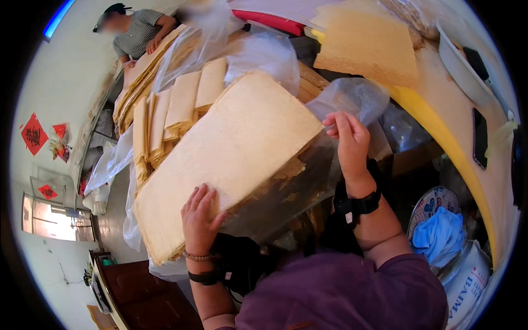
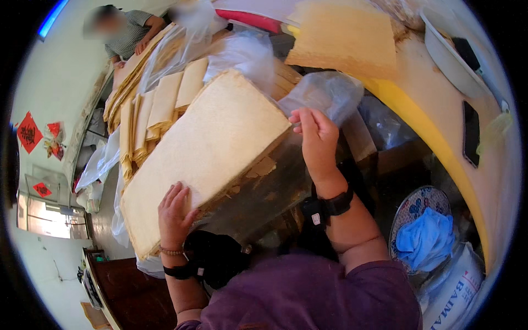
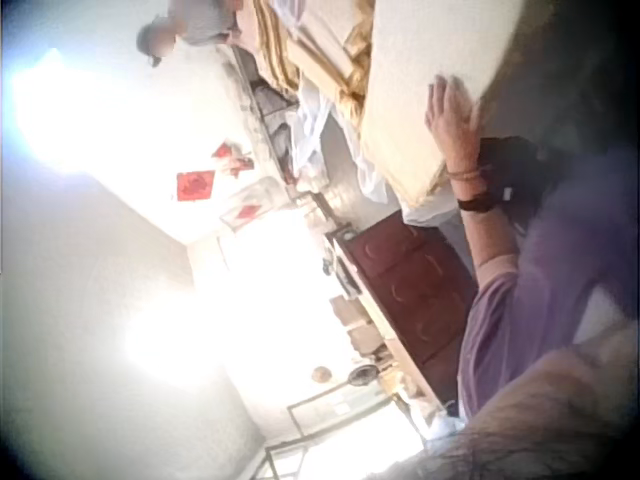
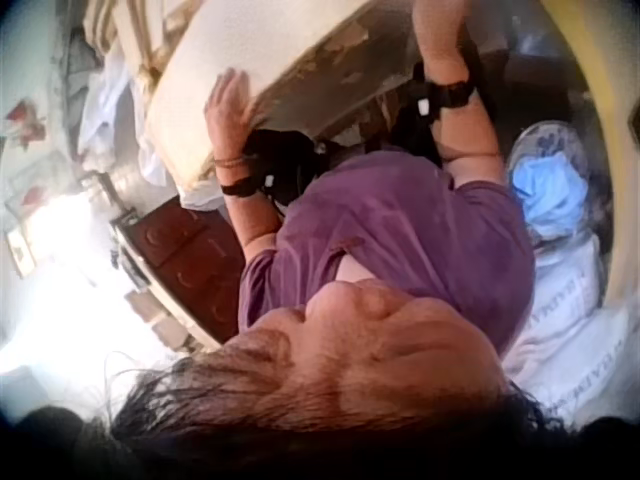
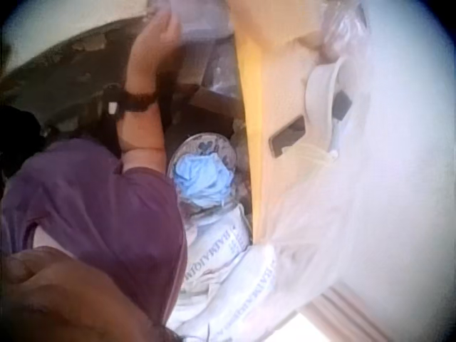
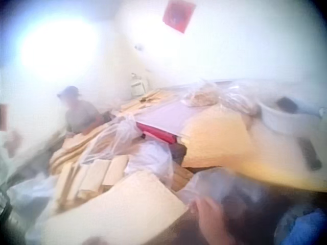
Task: The person peels and folds individual large thin beige sheets from a thick stack by hand.
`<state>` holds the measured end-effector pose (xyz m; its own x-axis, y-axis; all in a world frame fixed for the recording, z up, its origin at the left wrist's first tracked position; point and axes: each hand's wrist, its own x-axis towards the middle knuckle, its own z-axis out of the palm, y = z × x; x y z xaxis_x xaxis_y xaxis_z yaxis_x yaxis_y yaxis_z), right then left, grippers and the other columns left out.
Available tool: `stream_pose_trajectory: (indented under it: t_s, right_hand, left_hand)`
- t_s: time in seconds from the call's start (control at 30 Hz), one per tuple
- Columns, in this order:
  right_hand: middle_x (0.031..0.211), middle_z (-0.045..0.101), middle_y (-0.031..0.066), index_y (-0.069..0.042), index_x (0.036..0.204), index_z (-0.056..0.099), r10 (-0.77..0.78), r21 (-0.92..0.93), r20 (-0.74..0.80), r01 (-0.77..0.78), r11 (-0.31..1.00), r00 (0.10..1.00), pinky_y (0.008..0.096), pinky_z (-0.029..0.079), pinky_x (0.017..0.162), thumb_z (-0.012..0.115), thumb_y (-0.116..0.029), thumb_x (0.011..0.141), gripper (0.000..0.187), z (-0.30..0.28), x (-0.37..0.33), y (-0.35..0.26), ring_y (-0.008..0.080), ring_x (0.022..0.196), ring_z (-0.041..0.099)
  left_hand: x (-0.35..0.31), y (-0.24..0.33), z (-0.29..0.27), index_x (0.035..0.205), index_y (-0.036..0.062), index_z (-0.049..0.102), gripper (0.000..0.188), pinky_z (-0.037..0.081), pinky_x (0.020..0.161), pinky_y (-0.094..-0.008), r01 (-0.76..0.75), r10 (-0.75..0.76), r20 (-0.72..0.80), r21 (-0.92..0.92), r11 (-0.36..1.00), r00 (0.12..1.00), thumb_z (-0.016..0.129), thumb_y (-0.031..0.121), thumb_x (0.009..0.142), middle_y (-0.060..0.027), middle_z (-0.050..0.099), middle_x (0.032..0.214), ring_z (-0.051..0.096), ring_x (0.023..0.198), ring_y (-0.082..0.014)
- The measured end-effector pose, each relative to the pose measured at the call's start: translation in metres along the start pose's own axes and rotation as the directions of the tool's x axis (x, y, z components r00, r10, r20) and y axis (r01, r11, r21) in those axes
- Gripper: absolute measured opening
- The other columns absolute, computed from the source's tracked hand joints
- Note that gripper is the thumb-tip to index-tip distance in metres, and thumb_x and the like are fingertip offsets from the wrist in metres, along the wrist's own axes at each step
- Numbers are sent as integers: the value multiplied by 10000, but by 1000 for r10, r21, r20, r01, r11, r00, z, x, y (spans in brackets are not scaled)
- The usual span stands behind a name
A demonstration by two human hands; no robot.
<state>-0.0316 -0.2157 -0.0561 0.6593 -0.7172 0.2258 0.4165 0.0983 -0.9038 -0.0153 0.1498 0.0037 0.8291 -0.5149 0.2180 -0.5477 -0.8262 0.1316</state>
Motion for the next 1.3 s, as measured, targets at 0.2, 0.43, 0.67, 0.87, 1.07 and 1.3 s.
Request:
stream_pose_trajectory:
  t_s: [0.2,0.43,0.67,0.87,1.07,1.3]
  right_hand:
    - [859,695,50,16,1062,682,234,-275,126,-193,942,964,246,508,641,610,-251,1001,284,-17,-1,1,102,667,621]
    - [878,672,23,4,1141,677,273,-163,343,-229,960,899,239,524,696,650,-153,979,227,-15,-1,2,85,739,615]
    - [989,679,12,-28,1190,671,102,7,401,-115,993,911,234,530,769,644,-48,975,218,-6,4,15,80,847,632]
    - [1047,685,32,-24,1214,653,255,96,435,-326,940,863,245,552,809,656,-33,965,250,-5,10,7,93,916,653]
    - [1080,693,48,-7,1232,636,279,130,466,-377,917,840,260,562,835,664,-21,951,282,-8,12,9,106,941,659]
    - [1052,697,80,-26,1286,594,137,-145,422,-83,986,896,261,535,750,788,-88,840,491,2,6,7,107,832,645]
  left_hand:
    - [4,-3,-8,1238,42,655,467,428,1070,-454,15,-11,44,-93,996,999,768,197,812,-184,600,1383,527,1315,-378]
    - [23,34,-16,1243,57,656,461,459,1055,-446,49,-39,73,-134,990,997,778,131,804,-192,598,1369,554,1275,-378]
    - [111,144,27,1074,72,688,290,554,776,-362,-124,96,-86,-442,889,992,783,91,801,-102,669,1069,653,980,-289]
    - [139,153,53,946,69,687,185,534,661,-350,-78,45,-76,-511,856,996,793,85,796,-77,642,900,647,753,-236]
    - [149,137,54,883,29,687,88,500,637,-250,-94,95,-35,-661,745,995,764,44,843,-36,655,875,618,711,-110]
    - [147,142,63,893,38,678,65,502,590,-248,-61,-2,-111,-562,825,994,736,55,870,-25,681,797,623,674,-91]
